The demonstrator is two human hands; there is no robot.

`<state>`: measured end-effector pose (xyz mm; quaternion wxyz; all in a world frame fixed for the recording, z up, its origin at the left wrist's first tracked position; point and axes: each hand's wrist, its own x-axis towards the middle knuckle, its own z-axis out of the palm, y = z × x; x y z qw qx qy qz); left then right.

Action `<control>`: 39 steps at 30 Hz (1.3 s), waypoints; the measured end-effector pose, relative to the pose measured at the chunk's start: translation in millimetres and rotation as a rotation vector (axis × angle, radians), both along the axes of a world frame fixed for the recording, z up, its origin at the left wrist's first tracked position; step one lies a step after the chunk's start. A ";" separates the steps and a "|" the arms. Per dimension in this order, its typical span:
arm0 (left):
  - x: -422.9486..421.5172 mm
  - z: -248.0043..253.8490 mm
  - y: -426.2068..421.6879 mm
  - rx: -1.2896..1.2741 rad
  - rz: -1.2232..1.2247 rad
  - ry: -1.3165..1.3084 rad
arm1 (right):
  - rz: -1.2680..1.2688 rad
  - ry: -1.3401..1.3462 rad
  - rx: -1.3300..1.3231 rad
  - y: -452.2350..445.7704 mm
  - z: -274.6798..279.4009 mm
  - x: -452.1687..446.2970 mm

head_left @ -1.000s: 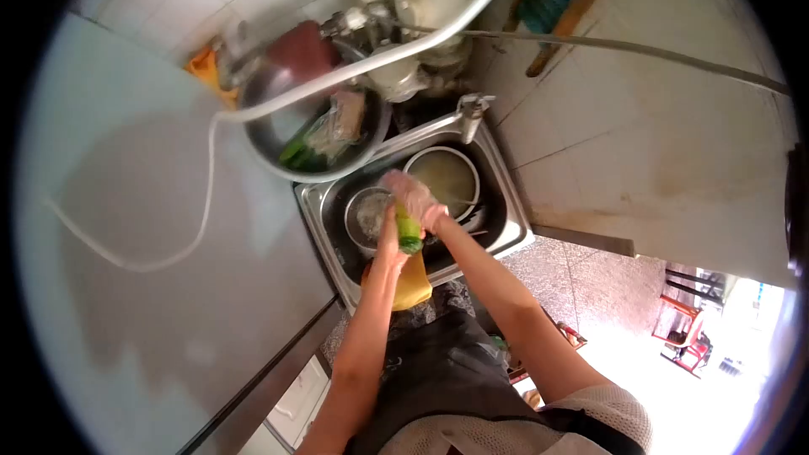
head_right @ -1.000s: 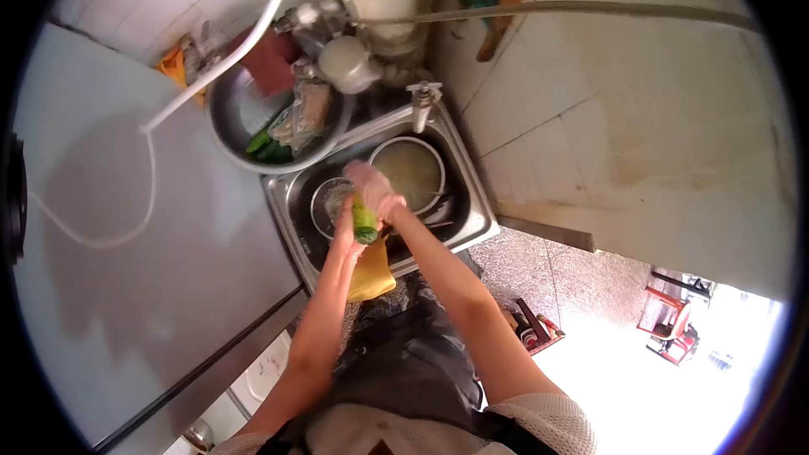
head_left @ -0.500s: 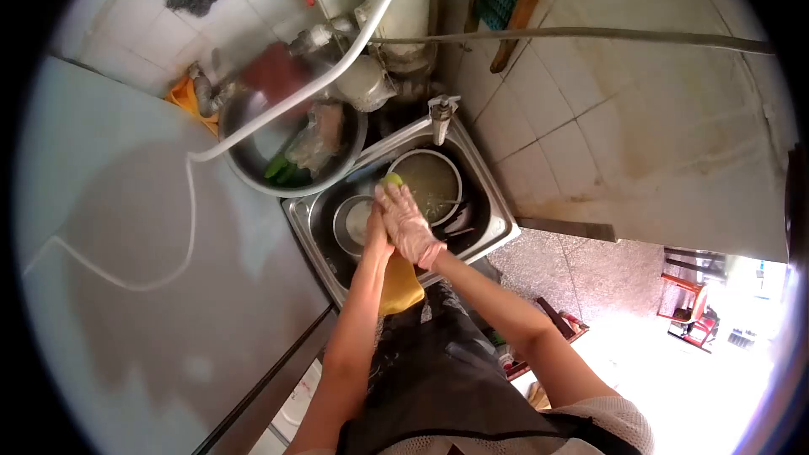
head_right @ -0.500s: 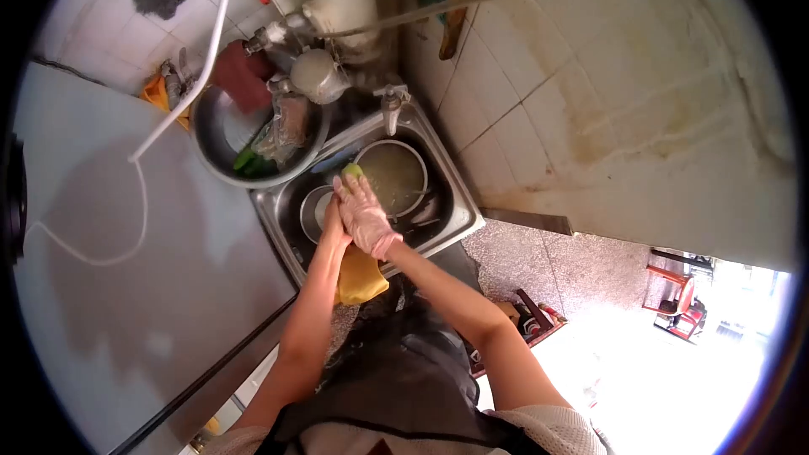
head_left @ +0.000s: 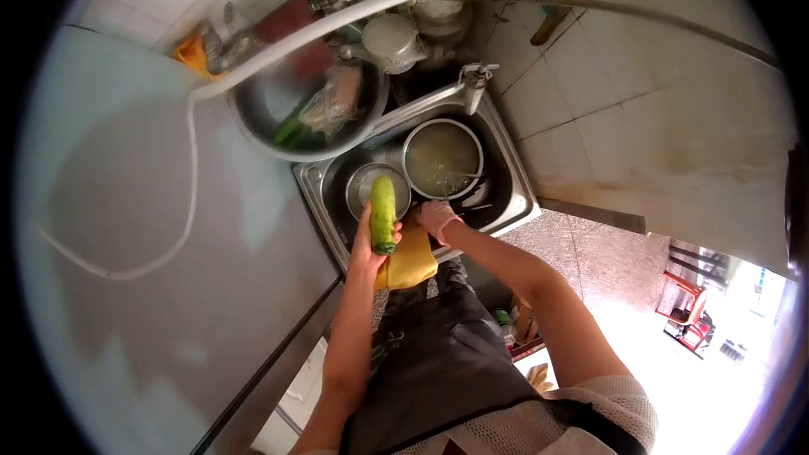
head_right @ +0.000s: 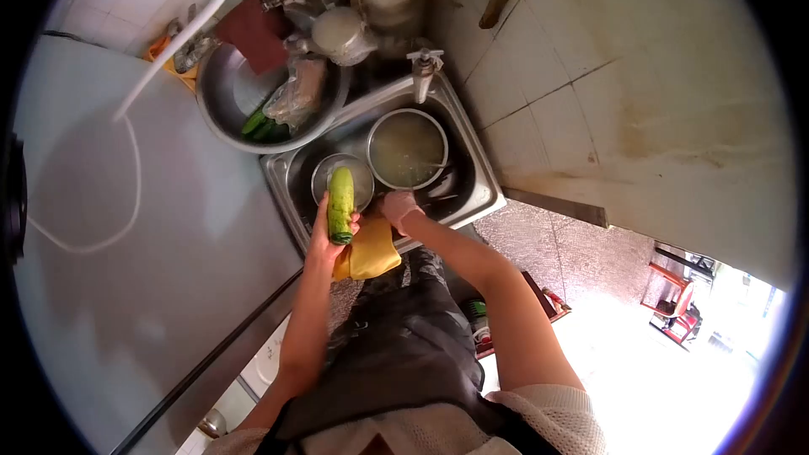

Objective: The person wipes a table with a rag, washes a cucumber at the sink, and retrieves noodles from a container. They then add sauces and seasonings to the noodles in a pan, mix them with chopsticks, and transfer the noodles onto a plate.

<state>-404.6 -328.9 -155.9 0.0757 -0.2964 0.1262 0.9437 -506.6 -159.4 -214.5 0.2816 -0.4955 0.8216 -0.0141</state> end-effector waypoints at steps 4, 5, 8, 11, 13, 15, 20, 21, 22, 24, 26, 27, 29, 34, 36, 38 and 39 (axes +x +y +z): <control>-4.3 22.7 5.6 -0.099 0.037 -0.085 | 0.070 -0.051 0.286 0.1 5.9 -20.7; -5.0 21.7 5.8 -0.092 0.042 -0.087 | -0.041 -0.081 0.322 5.6 20.7 -24.9; -11.1 10.8 6.5 -0.204 0.008 -0.164 | -0.353 -0.072 -0.024 33.1 78.1 -38.2; -20.2 -14.6 15.0 -0.213 -0.043 -0.108 | -0.585 0.278 -0.628 28.0 124.8 -33.2; -32.3 -17.4 27.8 -0.254 -0.117 -0.042 | -0.655 -0.036 -0.804 10.0 153.4 -21.9; -47.5 -0.8 46.9 -0.222 -0.010 -0.092 | -0.503 -0.339 -1.012 -5.4 109.7 -0.2; -42.3 -16.3 58.3 -0.059 -0.115 0.134 | -0.301 0.140 -0.869 -1.7 102.1 -47.0; -41.1 -21.1 56.6 0.094 -0.274 0.416 | -0.368 0.350 -0.556 -8.5 62.6 -58.7; -45.0 -9.4 60.5 0.038 -0.258 0.303 | -0.465 0.228 -0.762 -2.7 75.0 -57.9; -70.0 28.8 74.0 -0.041 -0.085 -0.002 | -0.505 0.163 -1.027 2.8 108.9 -46.6; -73.4 26.9 74.5 -0.071 0.110 -0.290 | -0.953 0.032 -1.326 -31.8 143.8 11.8; -73.6 14.8 70.1 -0.033 0.116 -0.252 | -0.945 0.039 -1.328 -19.7 135.4 -4.1; -55.7 3.4 55.5 0.091 -0.192 0.265 | -0.936 -0.294 -1.153 1.2 98.1 -40.8; -85.7 69.3 74.4 0.001 0.120 -0.166 | -0.666 -0.257 -1.037 4.7 136.3 -6.6; -62.9 25.9 58.6 0.177 -0.012 0.068 | -0.802 -0.432 -1.056 7.6 117.6 -12.7; -53.4 -5.1 56.3 0.469 -0.217 0.447 | -1.053 -0.686 -1.184 1.0 88.9 -37.2; -54.4 5.4 64.0 0.469 -0.218 0.446 | -1.184 -0.802 -1.266 -2.3 74.6 -49.2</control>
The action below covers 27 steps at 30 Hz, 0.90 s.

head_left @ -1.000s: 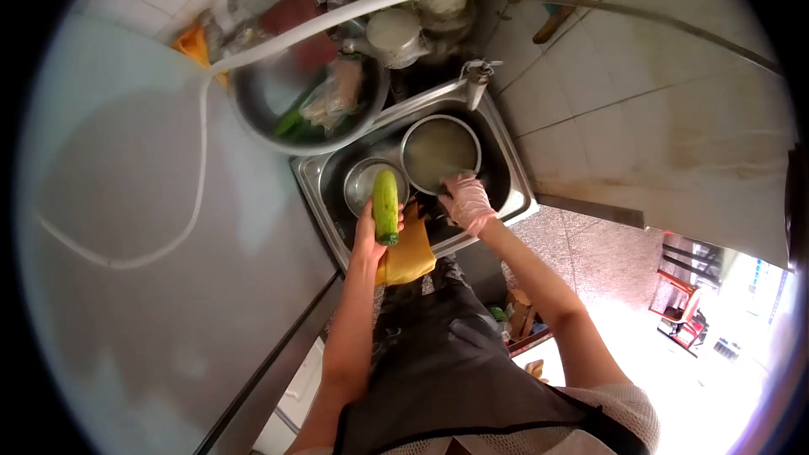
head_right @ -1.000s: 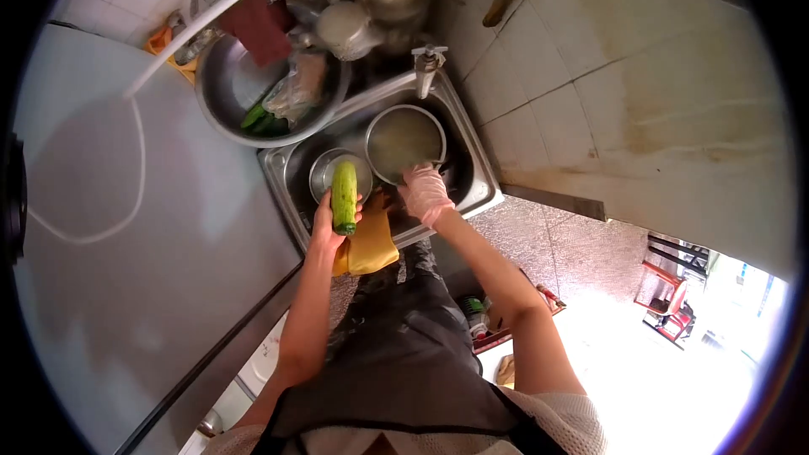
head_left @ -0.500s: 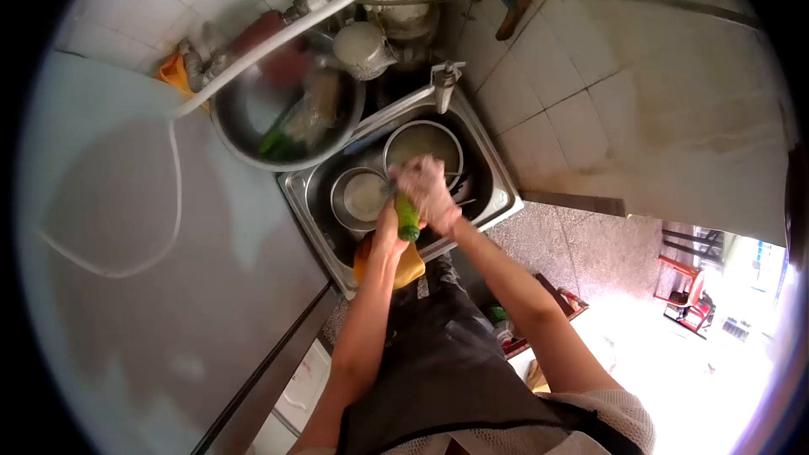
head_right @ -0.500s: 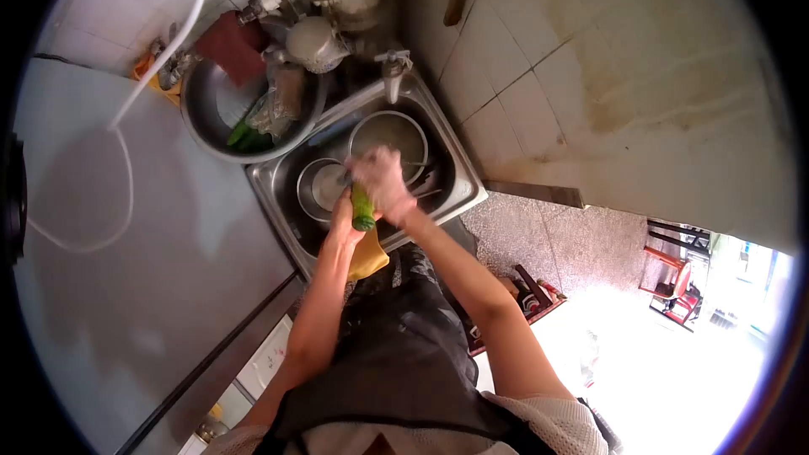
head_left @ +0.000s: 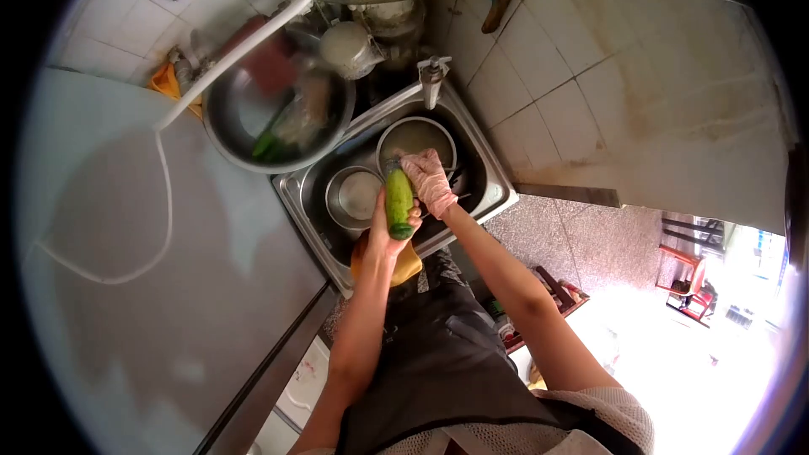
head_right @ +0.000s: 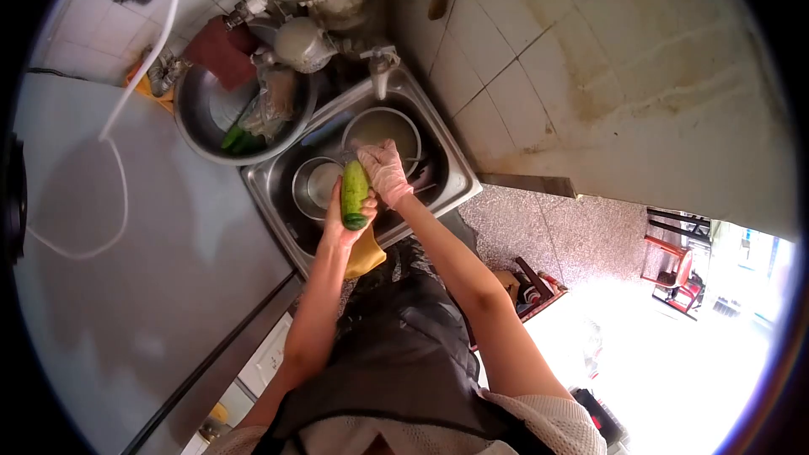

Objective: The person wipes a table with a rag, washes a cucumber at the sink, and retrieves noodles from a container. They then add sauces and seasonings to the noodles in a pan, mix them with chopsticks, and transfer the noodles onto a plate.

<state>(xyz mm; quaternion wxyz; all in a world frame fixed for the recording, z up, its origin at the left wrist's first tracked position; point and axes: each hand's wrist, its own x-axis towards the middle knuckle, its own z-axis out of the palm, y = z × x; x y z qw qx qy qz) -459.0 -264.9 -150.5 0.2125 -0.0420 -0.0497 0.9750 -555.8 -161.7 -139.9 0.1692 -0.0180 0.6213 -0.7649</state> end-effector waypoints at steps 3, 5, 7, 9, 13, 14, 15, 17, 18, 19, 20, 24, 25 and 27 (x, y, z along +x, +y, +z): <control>-14.7 32.6 11.1 -0.614 0.199 -0.600 | 0.100 0.387 0.400 4.0 21.0 25.1; -12.0 13.9 6.3 -0.709 0.202 -0.537 | 0.146 0.346 0.385 9.3 16.0 31.6; -6.8 -2.2 0.9 -0.817 0.214 -0.475 | 0.137 0.308 0.336 9.1 14.2 43.7; -3.8 -7.9 -3.4 -0.759 0.241 -0.477 | 0.260 0.390 0.422 14.7 31.7 62.8; 3.8 -6.8 0.2 -0.726 0.077 -0.424 | 0.213 0.574 0.519 20.4 19.3 41.4; 5.9 -3.8 1.4 -0.784 -0.038 -0.430 | 0.115 0.262 0.411 16.2 25.3 22.8; 6.2 -6.9 3.5 -0.620 -0.071 -0.274 | 0.047 0.150 0.360 9.3 28.8 11.7; 5.5 -4.3 13.6 -0.643 0.065 -0.423 | -0.016 0.108 0.229 -3.1 23.9 18.6; -0.1 -2.7 16.8 -0.648 0.207 -0.557 | 0.106 0.328 0.423 5.9 20.3 35.9; -4.2 1.0 17.0 -0.645 0.205 -0.548 | 0.186 0.565 0.600 13.8 26.5 52.1; -5.2 7.4 16.9 -0.651 0.190 -0.539 | 0.121 0.442 0.434 10.6 33.3 57.1; 23.4 -22.4 -9.3 -0.407 0.016 -0.113 | -0.103 -0.205 -0.008 3.1 18.1 21.2; 18.4 -16.4 -3.7 -0.360 0.047 -0.142 | -0.106 -0.226 0.022 -0.8 4.7 11.6; 3.6 32.0 19.3 -0.560 0.180 -0.702 | -0.117 -0.092 0.063 -8.8 13.9 36.6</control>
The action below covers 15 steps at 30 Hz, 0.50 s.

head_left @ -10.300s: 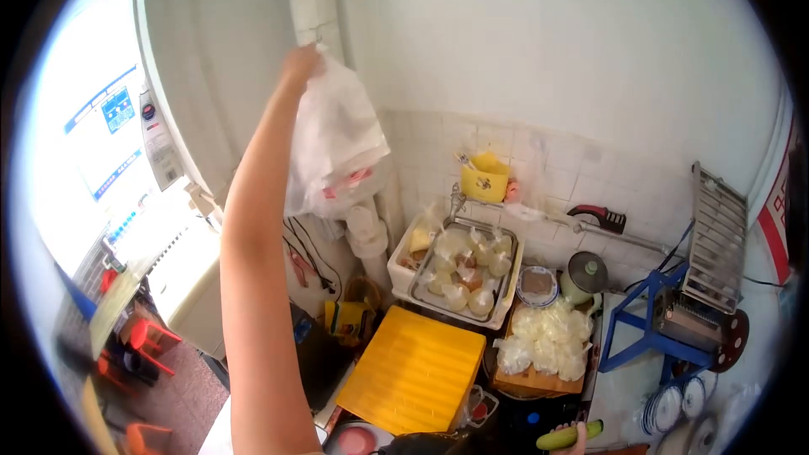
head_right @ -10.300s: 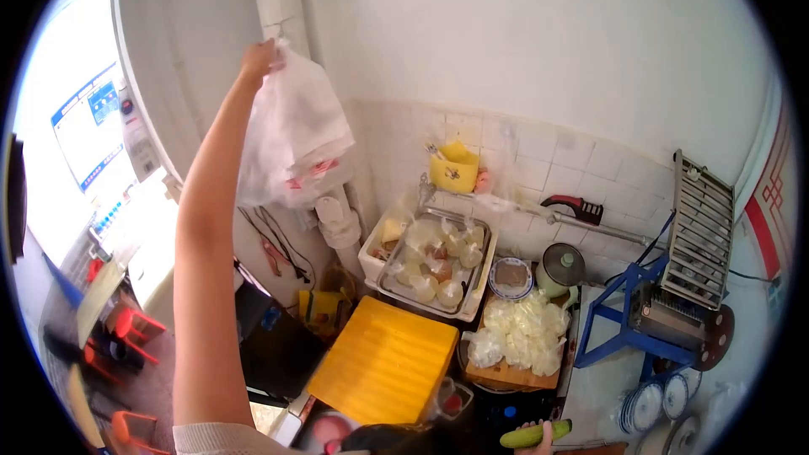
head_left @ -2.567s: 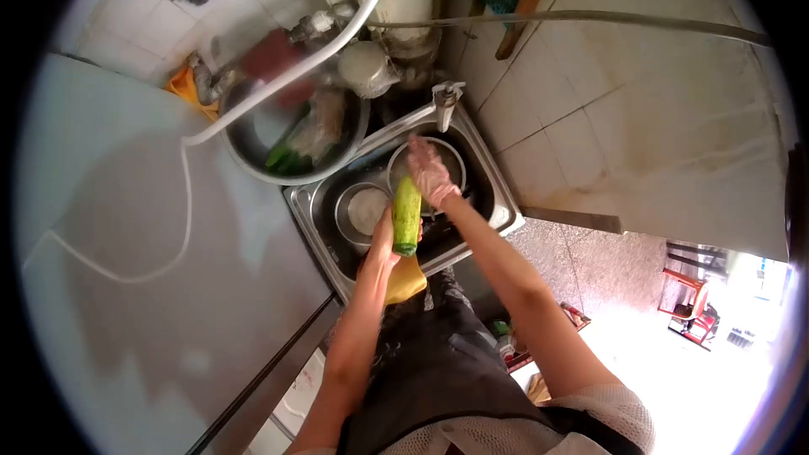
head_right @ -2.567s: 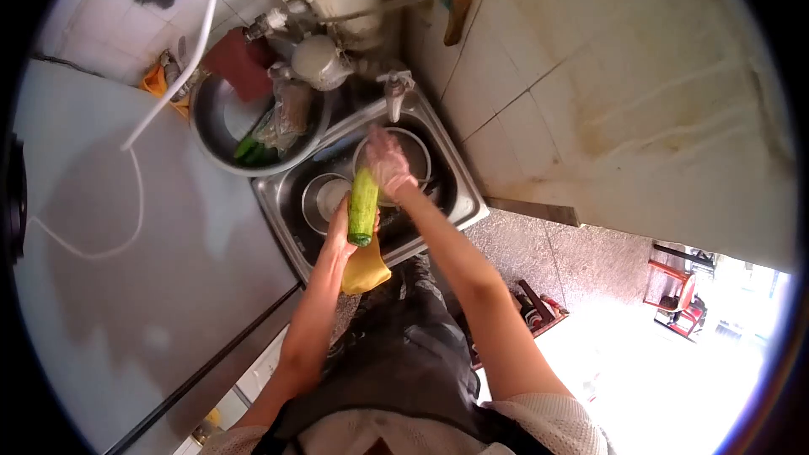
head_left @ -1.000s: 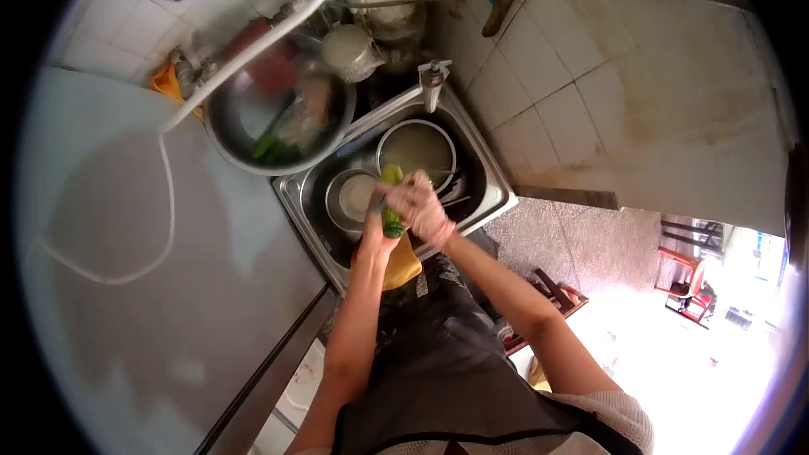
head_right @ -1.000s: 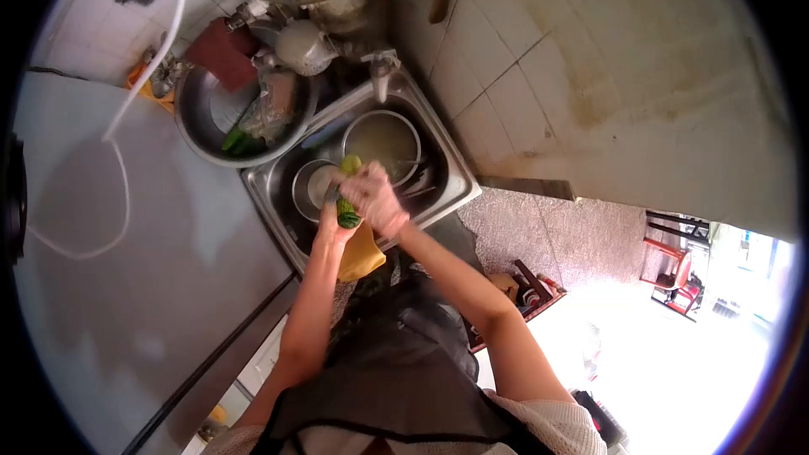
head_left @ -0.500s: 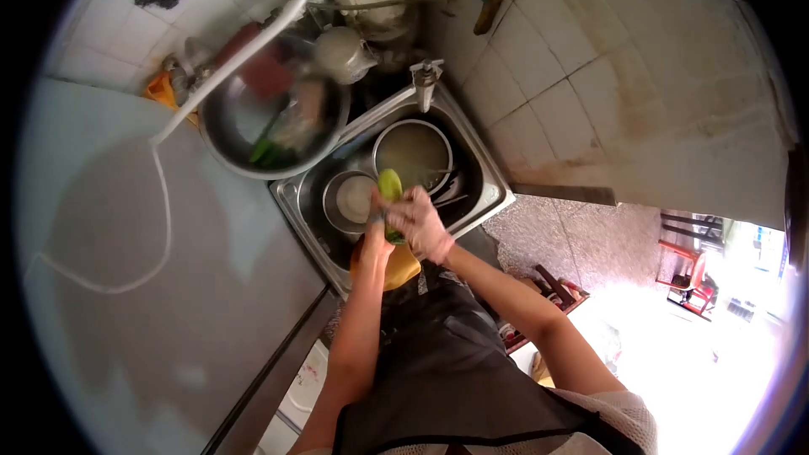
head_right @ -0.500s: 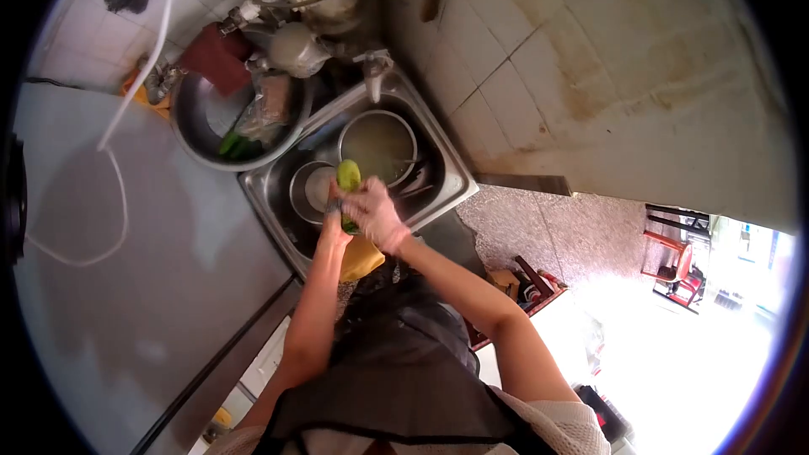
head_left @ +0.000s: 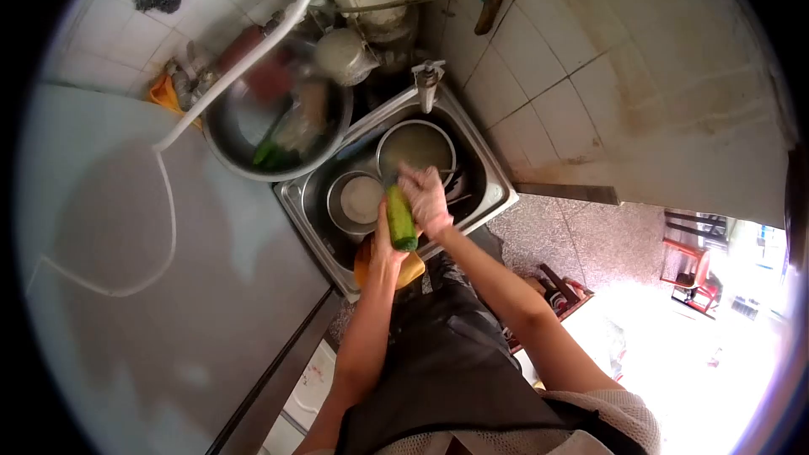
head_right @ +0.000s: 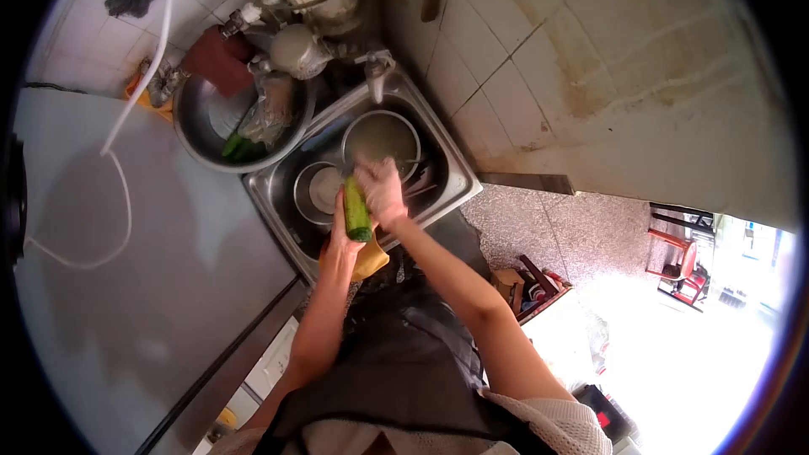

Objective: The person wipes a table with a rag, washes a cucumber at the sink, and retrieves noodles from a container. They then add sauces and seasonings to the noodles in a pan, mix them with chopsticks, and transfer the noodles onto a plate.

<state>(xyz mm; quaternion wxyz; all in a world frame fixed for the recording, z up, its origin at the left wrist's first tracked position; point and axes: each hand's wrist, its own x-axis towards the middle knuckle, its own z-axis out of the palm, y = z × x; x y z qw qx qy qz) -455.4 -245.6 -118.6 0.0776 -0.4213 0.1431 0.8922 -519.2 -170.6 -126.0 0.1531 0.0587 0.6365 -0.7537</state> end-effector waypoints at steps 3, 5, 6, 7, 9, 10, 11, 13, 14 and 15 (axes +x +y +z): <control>-2.8 -24.7 -9.6 0.012 -0.073 0.098 | 0.188 0.194 0.340 12.6 17.8 26.7; 31.8 -22.8 -20.4 -0.004 -0.132 0.102 | 0.066 -0.114 0.047 16.1 19.7 10.2; 40.1 -32.6 -24.8 0.088 -0.191 0.231 | 0.144 0.254 0.451 22.2 -6.4 -3.1; 39.1 -40.0 -27.0 0.193 -0.269 0.372 | 0.158 0.284 0.244 22.7 -28.0 -8.1; 39.8 -8.4 -17.0 -0.039 -0.188 0.189 | 0.096 0.393 0.400 20.9 -66.6 -2.0; 54.0 -36.7 -37.2 0.129 -0.149 0.250 | 0.106 0.471 0.492 23.5 -54.6 4.4; 66.2 -72.4 -56.3 0.054 -0.168 0.246 | 0.122 0.568 0.590 21.3 -29.0 20.6; 81.5 -152.5 -91.3 0.033 -0.382 0.394 | 0.138 0.713 0.701 18.5 19.0 44.3; 93.8 -239.4 -114.6 0.048 -0.217 0.261 | 0.164 0.721 0.722 12.8 30.5 45.3; 67.5 -211.2 -103.9 -0.113 -0.255 0.135 | 0.150 0.426 0.663 14.6 18.8 34.9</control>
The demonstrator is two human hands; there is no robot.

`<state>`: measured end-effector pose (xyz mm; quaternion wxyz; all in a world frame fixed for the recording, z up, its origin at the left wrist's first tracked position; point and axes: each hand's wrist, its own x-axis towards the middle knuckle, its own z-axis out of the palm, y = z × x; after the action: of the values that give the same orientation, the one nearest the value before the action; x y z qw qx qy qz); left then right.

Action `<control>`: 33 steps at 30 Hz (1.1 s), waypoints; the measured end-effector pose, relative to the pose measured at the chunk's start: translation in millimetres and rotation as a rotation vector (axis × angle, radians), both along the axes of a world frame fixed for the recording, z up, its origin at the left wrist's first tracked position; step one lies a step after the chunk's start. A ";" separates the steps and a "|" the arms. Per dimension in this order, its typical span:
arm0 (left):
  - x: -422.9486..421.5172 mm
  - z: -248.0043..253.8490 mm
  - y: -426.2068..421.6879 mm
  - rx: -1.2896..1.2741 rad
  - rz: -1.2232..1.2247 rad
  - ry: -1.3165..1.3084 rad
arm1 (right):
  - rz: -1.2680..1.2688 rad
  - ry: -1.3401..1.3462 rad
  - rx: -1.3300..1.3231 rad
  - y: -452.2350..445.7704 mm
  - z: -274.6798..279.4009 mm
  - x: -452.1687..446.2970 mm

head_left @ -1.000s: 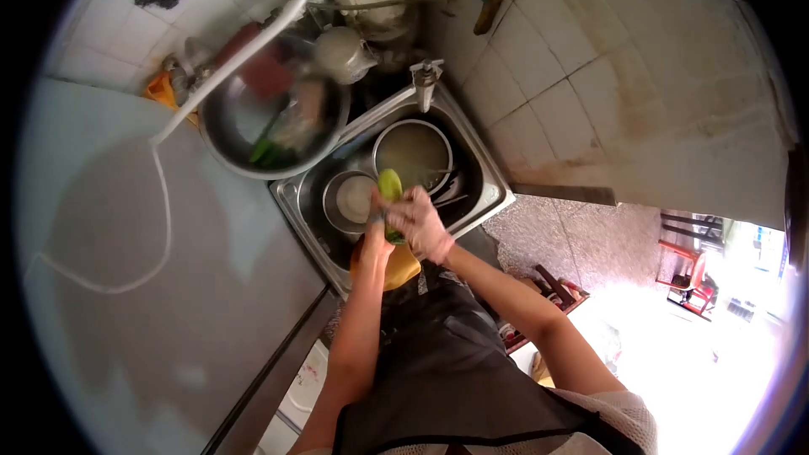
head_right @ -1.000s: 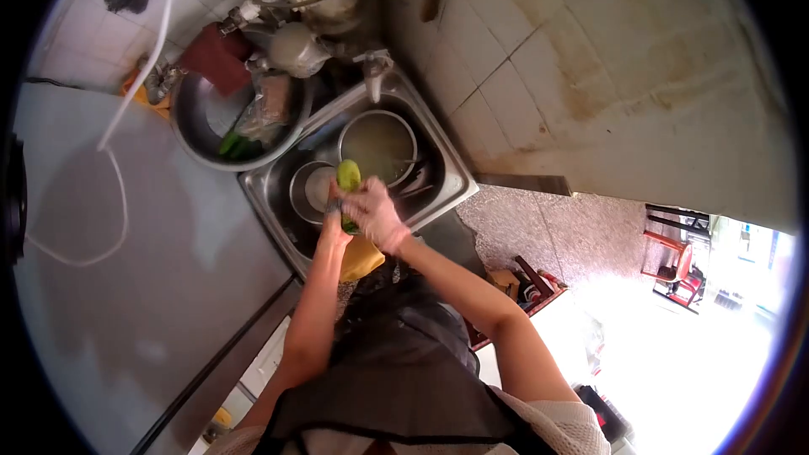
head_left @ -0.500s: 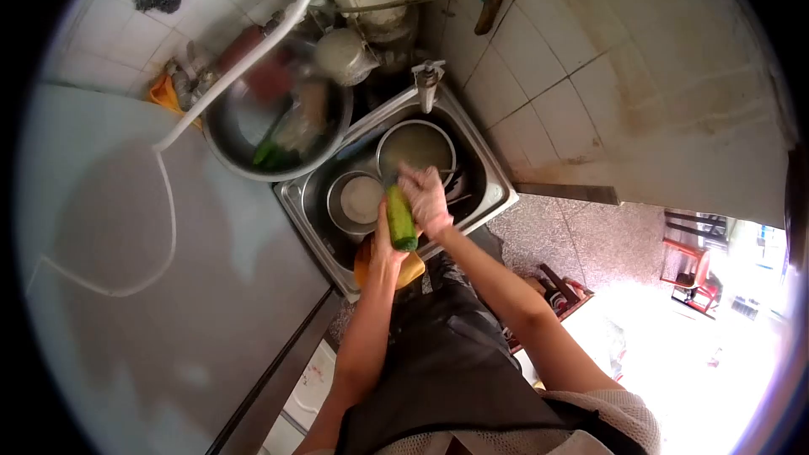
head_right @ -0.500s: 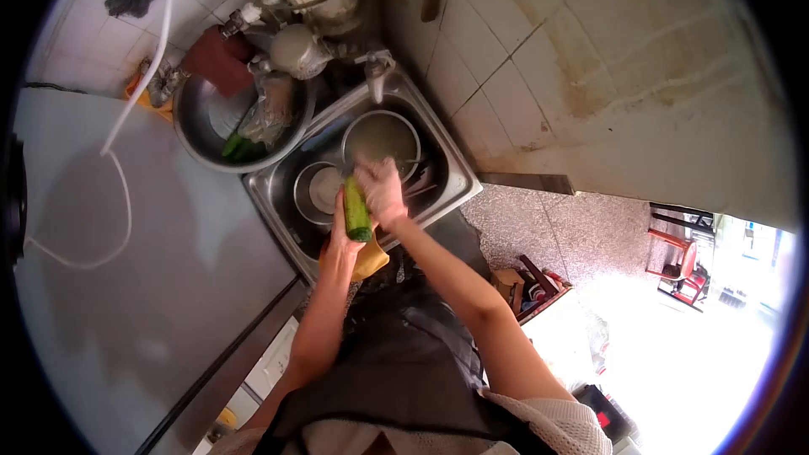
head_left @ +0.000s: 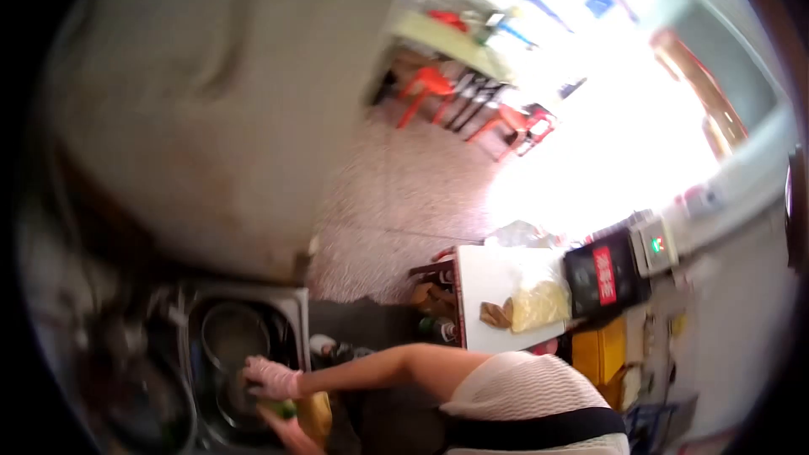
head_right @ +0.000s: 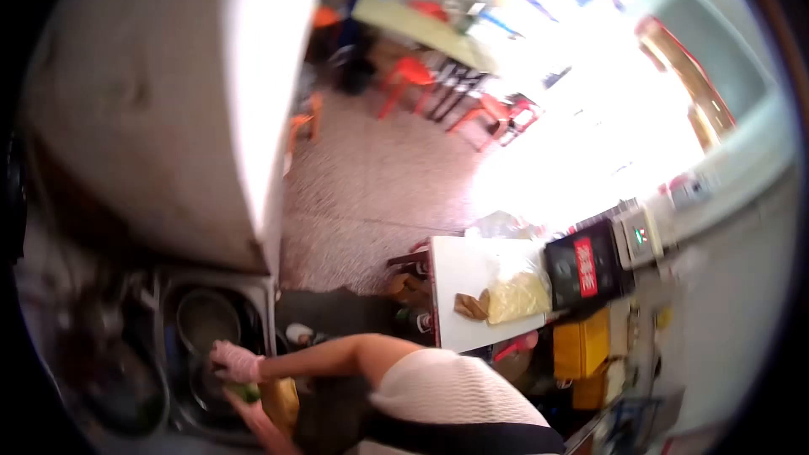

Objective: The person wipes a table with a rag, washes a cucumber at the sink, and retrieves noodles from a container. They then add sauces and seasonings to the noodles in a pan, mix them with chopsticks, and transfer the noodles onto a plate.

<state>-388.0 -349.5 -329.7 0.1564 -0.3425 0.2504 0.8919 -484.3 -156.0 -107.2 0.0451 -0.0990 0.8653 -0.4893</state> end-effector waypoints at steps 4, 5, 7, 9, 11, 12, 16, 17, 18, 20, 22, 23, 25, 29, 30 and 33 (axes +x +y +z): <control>-60.9 58.6 33.1 -0.242 -0.116 -0.110 | 0.152 -0.291 0.547 29.4 -26.8 -56.9; -66.4 63.6 38.5 -0.259 -0.131 -0.114 | 0.189 -0.162 0.872 22.9 -70.1 -50.1; -75.2 65.7 44.1 -0.278 -0.163 -0.113 | 0.403 -0.011 1.063 40.5 -60.6 -39.7; -83.4 70.0 48.6 -0.299 -0.178 -0.107 | 0.173 0.254 1.099 9.1 -124.6 -21.4; -89.9 69.4 52.2 -0.310 -0.183 -0.109 | 0.024 0.498 1.102 -17.8 -134.9 -4.6; -92.6 67.8 53.3 -0.316 -0.186 -0.106 | -0.010 0.622 1.158 -30.7 -134.0 4.4; -101.3 57.1 54.2 -0.335 -0.186 -0.108 | 0.118 0.328 0.772 -74.4 -150.8 24.4; -103.5 54.4 54.5 -0.340 -0.196 -0.106 | 0.132 0.088 0.530 -84.5 -159.4 26.3; -107.2 51.3 59.8 -0.347 -0.201 -0.106 | 0.125 0.020 0.456 -91.2 -177.1 26.9; -110.6 48.6 63.4 -0.357 -0.215 -0.102 | 0.032 0.423 0.923 -113.9 -253.5 33.4; -114.8 48.7 66.3 -0.364 -0.224 -0.104 | -0.118 0.690 0.906 -136.7 -342.4 36.7; -117.9 50.1 68.4 -0.369 -0.227 -0.100 | 0.032 0.539 0.234 -144.6 -378.6 35.5; -120.6 51.1 72.1 -0.379 -0.235 -0.095 | 0.180 0.149 0.130 -148.4 -337.0 37.5; -122.0 28.4 60.9 -0.391 -0.229 -0.089 | 0.231 0.036 0.307 -102.1 -223.4 28.3; -120.8 22.6 56.1 -0.392 -0.216 -0.090 | 0.238 0.035 0.319 -98.9 -219.9 28.2; -115.5 15.1 37.4 -0.398 -0.174 -0.095 | 0.263 0.048 0.334 -90.7 -218.6 31.1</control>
<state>-503.4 -312.1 -314.7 0.1738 -0.3855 0.4422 0.7910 -453.2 -246.7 -325.8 0.1036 -0.2139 0.9149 -0.3263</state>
